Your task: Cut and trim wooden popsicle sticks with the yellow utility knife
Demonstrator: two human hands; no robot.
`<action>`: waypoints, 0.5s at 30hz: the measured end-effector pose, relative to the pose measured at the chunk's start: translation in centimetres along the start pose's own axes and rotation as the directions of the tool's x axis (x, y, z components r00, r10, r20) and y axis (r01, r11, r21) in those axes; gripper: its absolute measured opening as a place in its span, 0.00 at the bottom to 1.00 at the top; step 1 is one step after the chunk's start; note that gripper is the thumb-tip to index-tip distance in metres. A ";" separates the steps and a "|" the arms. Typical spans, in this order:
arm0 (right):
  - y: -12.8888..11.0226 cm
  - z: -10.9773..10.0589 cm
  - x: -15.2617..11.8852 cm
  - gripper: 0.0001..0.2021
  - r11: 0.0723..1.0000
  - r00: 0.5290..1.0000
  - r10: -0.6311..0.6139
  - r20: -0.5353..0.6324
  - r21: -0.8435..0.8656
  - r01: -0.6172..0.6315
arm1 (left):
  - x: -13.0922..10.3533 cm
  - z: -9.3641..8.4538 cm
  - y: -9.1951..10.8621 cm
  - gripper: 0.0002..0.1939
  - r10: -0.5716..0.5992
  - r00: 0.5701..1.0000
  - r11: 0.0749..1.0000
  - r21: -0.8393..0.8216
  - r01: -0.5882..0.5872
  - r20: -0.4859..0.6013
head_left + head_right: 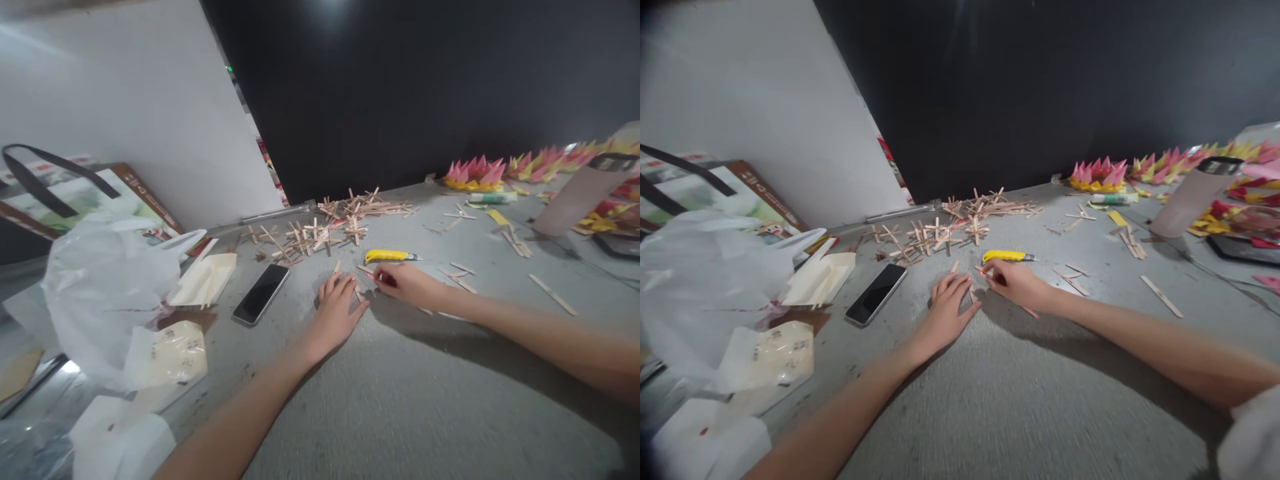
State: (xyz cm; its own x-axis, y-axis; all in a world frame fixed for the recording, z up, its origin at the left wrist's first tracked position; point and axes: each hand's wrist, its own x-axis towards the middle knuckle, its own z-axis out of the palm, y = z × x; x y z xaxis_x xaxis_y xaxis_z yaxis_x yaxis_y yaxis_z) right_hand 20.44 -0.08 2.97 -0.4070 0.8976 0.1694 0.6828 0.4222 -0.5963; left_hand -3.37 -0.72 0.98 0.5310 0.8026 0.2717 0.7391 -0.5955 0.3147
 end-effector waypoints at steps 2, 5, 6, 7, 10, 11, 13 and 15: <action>0.2 0.1 0.4 0.14 0.950 0.998 0.018 -0.063 0.311 0.002 | 0.0 0.0 0.0 0.24 -0.002 1.000 1.000 -0.012 0.002 0.002; 0.8 0.7 0.5 0.16 0.841 0.981 0.072 -0.180 0.540 0.037 | 0.0 -0.2 0.2 0.24 -0.004 1.000 0.999 -0.039 0.004 0.016; 1.0 0.9 0.4 0.15 0.826 0.973 0.091 -0.214 0.561 0.046 | 0.0 -0.3 0.2 0.25 -0.001 1.000 0.999 -0.049 0.002 0.023; 1.1 1.0 0.4 0.15 0.823 0.964 0.108 -0.244 0.566 0.051 | 0.0 -0.4 0.3 0.25 0.003 1.000 0.998 -0.056 -0.001 0.031; 1.6 1.2 0.2 0.14 0.852 0.951 0.102 -0.294 0.518 0.069 | 0.1 -0.8 0.5 0.25 0.013 0.999 0.997 -0.072 -0.009 0.051; 1.6 1.3 0.2 0.13 0.866 0.951 0.081 -0.299 0.493 0.082 | 0.1 -0.8 0.5 0.25 0.018 0.998 0.997 -0.074 -0.014 0.054; 1.7 1.5 0.1 0.12 0.885 0.953 0.038 -0.299 0.452 0.107 | 0.0 -0.8 0.4 0.24 0.023 0.999 0.997 -0.071 -0.019 0.050; 1.7 1.6 0.0 0.10 0.895 0.955 0.031 -0.294 0.434 0.104 | 0.0 -0.6 0.3 0.24 0.020 0.999 0.998 -0.061 -0.017 0.041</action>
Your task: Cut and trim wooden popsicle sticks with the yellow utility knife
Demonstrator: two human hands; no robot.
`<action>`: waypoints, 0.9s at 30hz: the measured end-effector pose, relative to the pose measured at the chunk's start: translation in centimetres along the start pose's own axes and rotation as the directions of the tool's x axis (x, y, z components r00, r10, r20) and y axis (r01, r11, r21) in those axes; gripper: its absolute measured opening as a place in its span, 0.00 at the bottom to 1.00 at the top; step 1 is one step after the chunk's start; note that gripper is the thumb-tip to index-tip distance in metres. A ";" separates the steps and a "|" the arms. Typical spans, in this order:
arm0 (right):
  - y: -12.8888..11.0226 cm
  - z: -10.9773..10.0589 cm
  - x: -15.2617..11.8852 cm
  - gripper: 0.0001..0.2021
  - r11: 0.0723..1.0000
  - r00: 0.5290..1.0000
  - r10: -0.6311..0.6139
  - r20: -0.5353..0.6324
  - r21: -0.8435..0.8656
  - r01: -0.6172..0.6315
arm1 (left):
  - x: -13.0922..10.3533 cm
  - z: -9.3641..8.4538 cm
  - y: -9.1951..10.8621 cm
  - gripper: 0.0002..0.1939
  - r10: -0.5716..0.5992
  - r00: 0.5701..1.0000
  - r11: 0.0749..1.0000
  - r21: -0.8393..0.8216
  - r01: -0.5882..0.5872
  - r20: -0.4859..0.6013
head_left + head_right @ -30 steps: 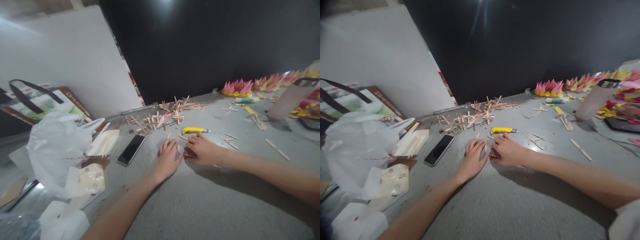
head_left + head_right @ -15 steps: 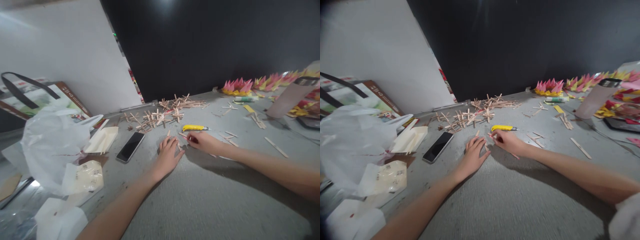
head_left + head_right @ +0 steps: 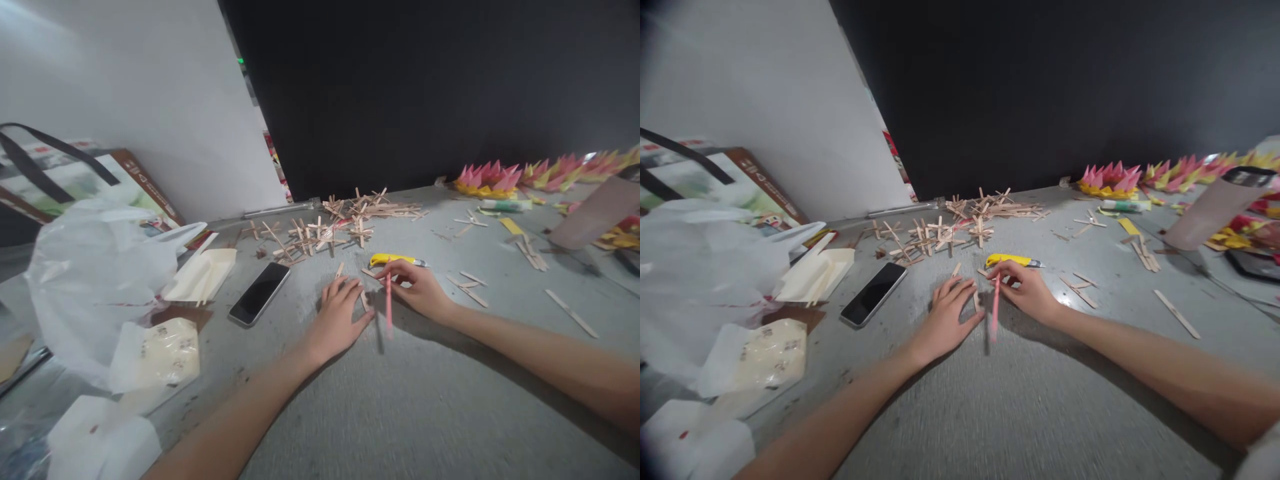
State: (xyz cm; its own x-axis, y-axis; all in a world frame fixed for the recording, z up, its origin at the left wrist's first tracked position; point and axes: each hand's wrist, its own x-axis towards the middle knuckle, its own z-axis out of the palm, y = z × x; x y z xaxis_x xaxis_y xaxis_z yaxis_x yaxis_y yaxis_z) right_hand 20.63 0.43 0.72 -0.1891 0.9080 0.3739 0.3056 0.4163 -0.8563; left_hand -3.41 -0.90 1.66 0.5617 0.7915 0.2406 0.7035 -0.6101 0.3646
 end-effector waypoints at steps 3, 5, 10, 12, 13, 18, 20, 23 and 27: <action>-0.1 0.0 -0.1 0.12 0.999 0.999 0.033 -0.005 -0.024 -0.033 | 0.0 0.2 -0.2 0.25 -0.002 1.000 1.000 0.004 0.002 -0.010; -0.2 -0.1 -0.1 0.15 0.998 0.999 0.045 0.009 -0.053 -0.044 | 0.0 0.3 -0.2 0.25 0.004 1.000 1.000 -0.002 -0.004 -0.012; 0.2 -0.3 -0.1 0.20 0.998 0.996 0.048 0.080 0.025 -0.050 | 0.0 0.2 -0.1 0.26 -0.005 1.000 1.000 -0.009 0.004 -0.014; 0.5 -0.3 -0.1 0.21 0.994 0.994 0.058 0.094 0.082 -0.066 | 0.0 0.3 -0.1 0.26 -0.008 1.000 1.000 -0.018 0.008 -0.019; 0.6 -0.2 -0.2 0.21 0.991 0.994 0.067 0.089 0.107 -0.077 | 0.0 0.3 -0.1 0.26 -0.009 1.000 1.000 -0.023 0.009 -0.023; 0.6 0.1 -0.3 0.20 0.976 0.991 0.120 0.064 0.176 -0.129 | 0.0 0.5 -0.2 0.27 0.003 0.999 0.999 -0.040 -0.005 -0.042; 0.4 0.1 -0.3 0.18 0.972 0.990 0.125 0.070 0.189 -0.136 | 0.0 0.5 -0.2 0.27 0.009 0.999 0.999 -0.036 -0.010 -0.045; 0.0 0.1 -0.2 0.16 0.970 0.989 0.127 0.075 0.198 -0.140 | 0.0 0.3 -0.1 0.27 0.008 0.999 0.999 -0.034 -0.010 -0.042; -0.5 -0.1 -0.2 0.15 0.974 0.988 0.133 0.077 0.175 -0.144 | 0.0 0.1 0.0 0.26 0.000 1.000 0.999 -0.044 -0.001 -0.024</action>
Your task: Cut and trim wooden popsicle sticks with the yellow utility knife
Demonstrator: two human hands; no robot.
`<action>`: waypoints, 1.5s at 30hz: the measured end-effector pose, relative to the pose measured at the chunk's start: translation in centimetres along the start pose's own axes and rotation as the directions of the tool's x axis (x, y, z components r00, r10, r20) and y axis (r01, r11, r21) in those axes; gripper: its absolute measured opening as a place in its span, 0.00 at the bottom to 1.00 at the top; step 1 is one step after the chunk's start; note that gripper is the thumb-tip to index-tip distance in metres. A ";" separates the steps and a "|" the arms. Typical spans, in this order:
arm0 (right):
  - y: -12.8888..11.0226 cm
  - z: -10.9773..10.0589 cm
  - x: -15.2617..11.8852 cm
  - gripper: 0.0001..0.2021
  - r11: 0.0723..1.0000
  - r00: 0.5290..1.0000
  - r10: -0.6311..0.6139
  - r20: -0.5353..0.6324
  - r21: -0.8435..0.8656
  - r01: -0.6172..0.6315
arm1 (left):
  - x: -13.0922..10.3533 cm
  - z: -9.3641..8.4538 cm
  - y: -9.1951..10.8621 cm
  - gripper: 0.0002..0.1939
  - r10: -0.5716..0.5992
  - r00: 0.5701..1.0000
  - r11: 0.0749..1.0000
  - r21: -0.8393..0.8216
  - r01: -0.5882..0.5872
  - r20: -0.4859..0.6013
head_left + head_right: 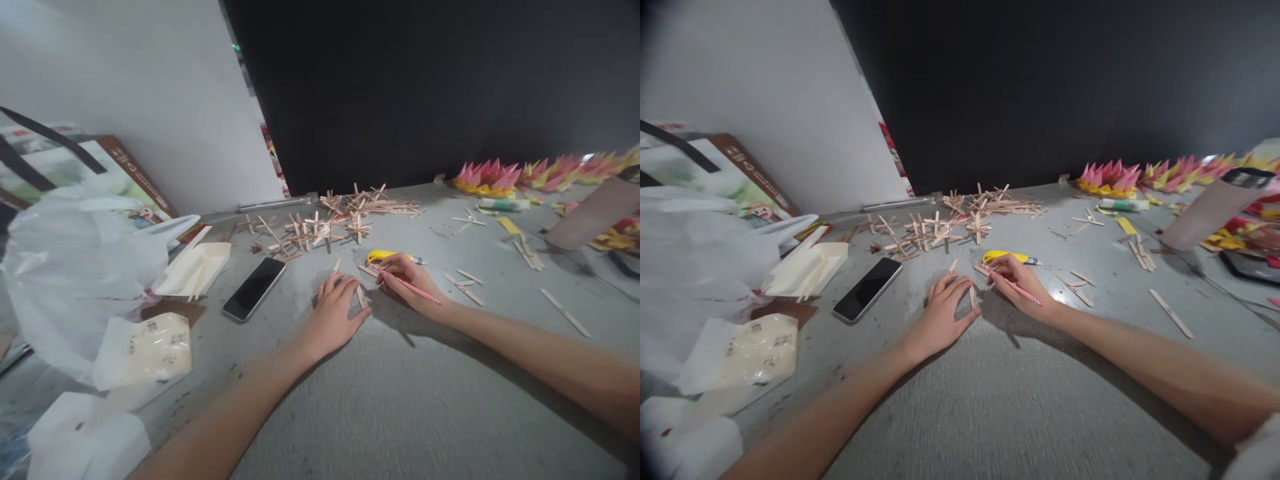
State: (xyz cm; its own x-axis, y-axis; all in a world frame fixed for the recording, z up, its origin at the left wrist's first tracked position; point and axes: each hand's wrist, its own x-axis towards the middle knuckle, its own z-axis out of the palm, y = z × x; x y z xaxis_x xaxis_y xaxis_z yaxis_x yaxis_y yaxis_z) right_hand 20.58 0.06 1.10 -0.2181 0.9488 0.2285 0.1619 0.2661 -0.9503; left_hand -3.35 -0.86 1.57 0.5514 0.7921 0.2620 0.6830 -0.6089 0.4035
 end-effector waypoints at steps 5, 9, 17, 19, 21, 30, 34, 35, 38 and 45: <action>0.3 -0.1 0.1 0.13 1.000 1.000 0.001 -0.009 -0.031 -0.001 | -0.1 0.1 -0.1 0.27 -0.004 1.000 1.000 0.000 0.004 -0.001; 0.7 -0.1 0.2 0.13 0.999 1.000 0.005 -0.026 -0.036 -0.006 | 0.0 0.1 -0.1 0.25 0.000 1.000 1.000 0.003 0.000 -0.006; 0.9 -0.2 0.3 0.12 0.999 0.999 0.035 -0.036 -0.023 -0.036 | 0.0 0.2 0.1 0.24 -0.034 0.999 0.999 0.035 0.035 -0.020; 1.0 -0.2 0.3 0.13 0.999 0.999 0.032 -0.034 -0.026 -0.033 | -0.1 0.3 0.0 0.21 -0.053 0.997 0.997 0.051 0.056 -0.050; 1.1 -0.3 0.3 0.12 0.999 0.999 0.025 -0.041 -0.035 -0.026 | -0.1 0.5 -0.2 0.19 -0.097 0.991 0.992 0.075 0.104 -0.093; 1.0 -0.3 0.3 0.11 0.998 0.998 0.027 -0.048 -0.063 -0.030 | -0.1 0.9 -0.5 0.19 -0.171 0.980 0.973 0.143 0.184 -0.097; 0.9 -0.2 0.3 0.11 0.997 0.998 0.039 -0.051 -0.071 -0.043 | -0.1 0.7 -0.4 0.19 -0.147 0.985 0.976 0.149 0.160 -0.094; 1.0 -0.2 0.3 0.11 0.997 0.998 0.040 -0.050 -0.071 -0.044 | -0.1 0.7 -0.4 0.19 -0.145 0.985 0.976 0.150 0.158 -0.095; 1.2 -0.3 0.4 0.11 0.997 0.998 0.035 -0.049 -0.069 -0.039 | -0.2 0.9 -0.6 0.20 -0.134 0.985 0.978 0.143 0.148 -0.108; 1.5 -0.4 0.6 0.11 1.000 0.999 0.007 -0.034 -0.028 -0.008 | 2.6 0.8 -4.4 0.21 -0.262 0.948 0.929 0.218 0.298 -0.179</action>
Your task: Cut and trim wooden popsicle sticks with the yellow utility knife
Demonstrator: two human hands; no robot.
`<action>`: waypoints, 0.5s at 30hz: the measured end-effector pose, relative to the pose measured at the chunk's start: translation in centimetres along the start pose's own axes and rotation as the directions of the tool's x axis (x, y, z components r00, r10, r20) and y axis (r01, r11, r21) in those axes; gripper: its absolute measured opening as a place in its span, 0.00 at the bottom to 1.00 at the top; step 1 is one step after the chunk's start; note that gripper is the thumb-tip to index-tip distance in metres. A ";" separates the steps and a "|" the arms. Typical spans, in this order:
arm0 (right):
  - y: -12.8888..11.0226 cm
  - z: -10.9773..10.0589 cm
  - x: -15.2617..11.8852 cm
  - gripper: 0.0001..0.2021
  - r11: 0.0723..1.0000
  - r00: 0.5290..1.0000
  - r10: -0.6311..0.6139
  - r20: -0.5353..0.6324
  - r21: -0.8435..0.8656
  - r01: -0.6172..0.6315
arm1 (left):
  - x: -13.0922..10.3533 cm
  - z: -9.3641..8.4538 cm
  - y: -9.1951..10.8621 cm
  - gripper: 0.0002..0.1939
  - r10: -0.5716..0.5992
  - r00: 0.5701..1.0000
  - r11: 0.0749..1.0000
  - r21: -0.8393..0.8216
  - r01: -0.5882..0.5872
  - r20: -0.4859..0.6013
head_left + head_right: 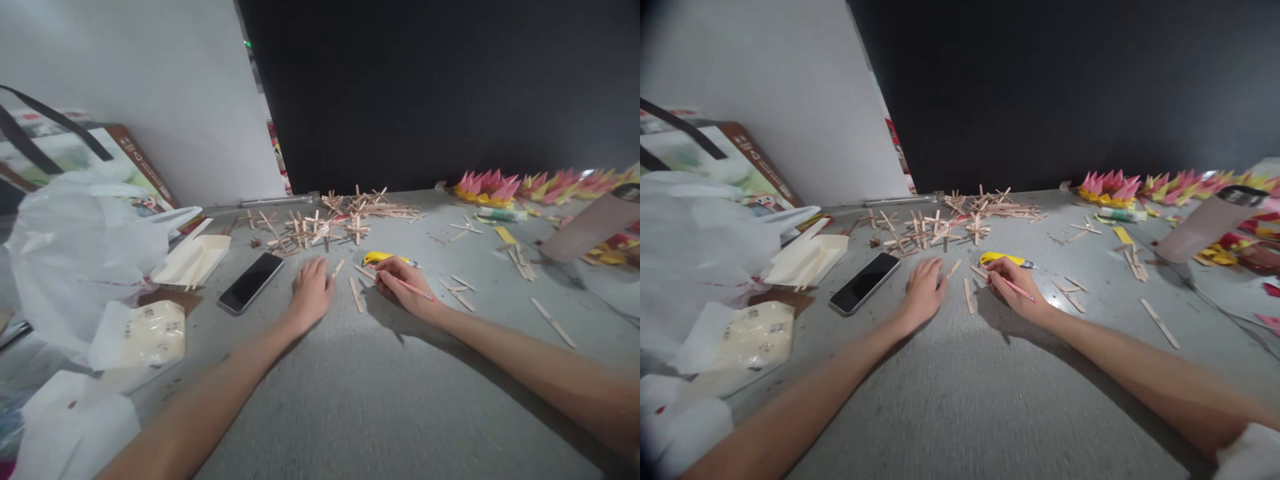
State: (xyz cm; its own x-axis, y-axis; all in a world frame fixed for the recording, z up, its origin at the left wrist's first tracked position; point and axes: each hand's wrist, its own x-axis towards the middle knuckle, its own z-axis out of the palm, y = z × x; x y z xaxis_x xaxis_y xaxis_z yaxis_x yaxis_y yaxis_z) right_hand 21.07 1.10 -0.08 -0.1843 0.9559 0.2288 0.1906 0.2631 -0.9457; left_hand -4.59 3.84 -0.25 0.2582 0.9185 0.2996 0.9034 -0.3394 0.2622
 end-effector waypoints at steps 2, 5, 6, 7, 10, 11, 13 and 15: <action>0.2 0.0 0.1 0.11 0.999 1.000 0.005 -0.004 0.033 -0.005 | 2.1 0.2 -1.1 0.23 -0.050 0.998 0.996 0.079 0.048 0.023; 0.5 0.1 0.4 0.12 0.996 0.999 0.037 -0.031 0.082 -0.034 | 5.2 0.4 -2.4 0.26 -0.044 0.997 0.984 0.174 0.032 0.070; 0.6 0.1 0.5 0.13 0.995 0.998 0.049 -0.035 0.093 -0.045 | 6.1 0.4 -2.7 0.27 -0.037 0.995 0.984 0.175 0.021 0.090; 0.7 0.2 0.6 0.12 0.993 0.998 0.058 -0.037 0.106 -0.054 | 6.8 0.5 -2.9 0.27 -0.034 0.995 0.984 0.176 0.016 0.099; 0.8 0.3 0.8 0.12 0.986 0.997 0.076 -0.031 0.151 -0.071 | 8.7 1.0 -3.2 0.29 -0.031 0.990 0.983 0.184 0.005 0.138; 0.8 0.3 0.8 0.12 0.985 0.997 0.076 -0.030 0.157 -0.070 | 9.2 1.2 -3.2 0.29 -0.032 0.988 0.982 0.188 0.003 0.150; 0.7 0.3 0.8 0.12 0.987 0.997 0.067 -0.032 0.151 -0.061 | 10.4 1.6 -3.3 0.29 -0.028 0.984 0.981 0.194 -0.006 0.173; 0.7 0.3 0.9 0.11 0.988 0.998 0.064 -0.019 0.141 -0.061 | 11.6 1.9 -3.4 0.30 -0.043 0.980 0.980 0.200 0.003 0.194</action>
State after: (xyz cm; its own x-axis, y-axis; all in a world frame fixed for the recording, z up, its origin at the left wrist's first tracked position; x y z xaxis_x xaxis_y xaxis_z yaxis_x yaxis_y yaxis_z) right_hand 20.73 2.08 -0.60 -0.1536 0.9730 0.1721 0.0634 0.1835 -0.9810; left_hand -4.06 16.02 0.56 0.2809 0.9541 0.1040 0.9544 -0.2891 0.0744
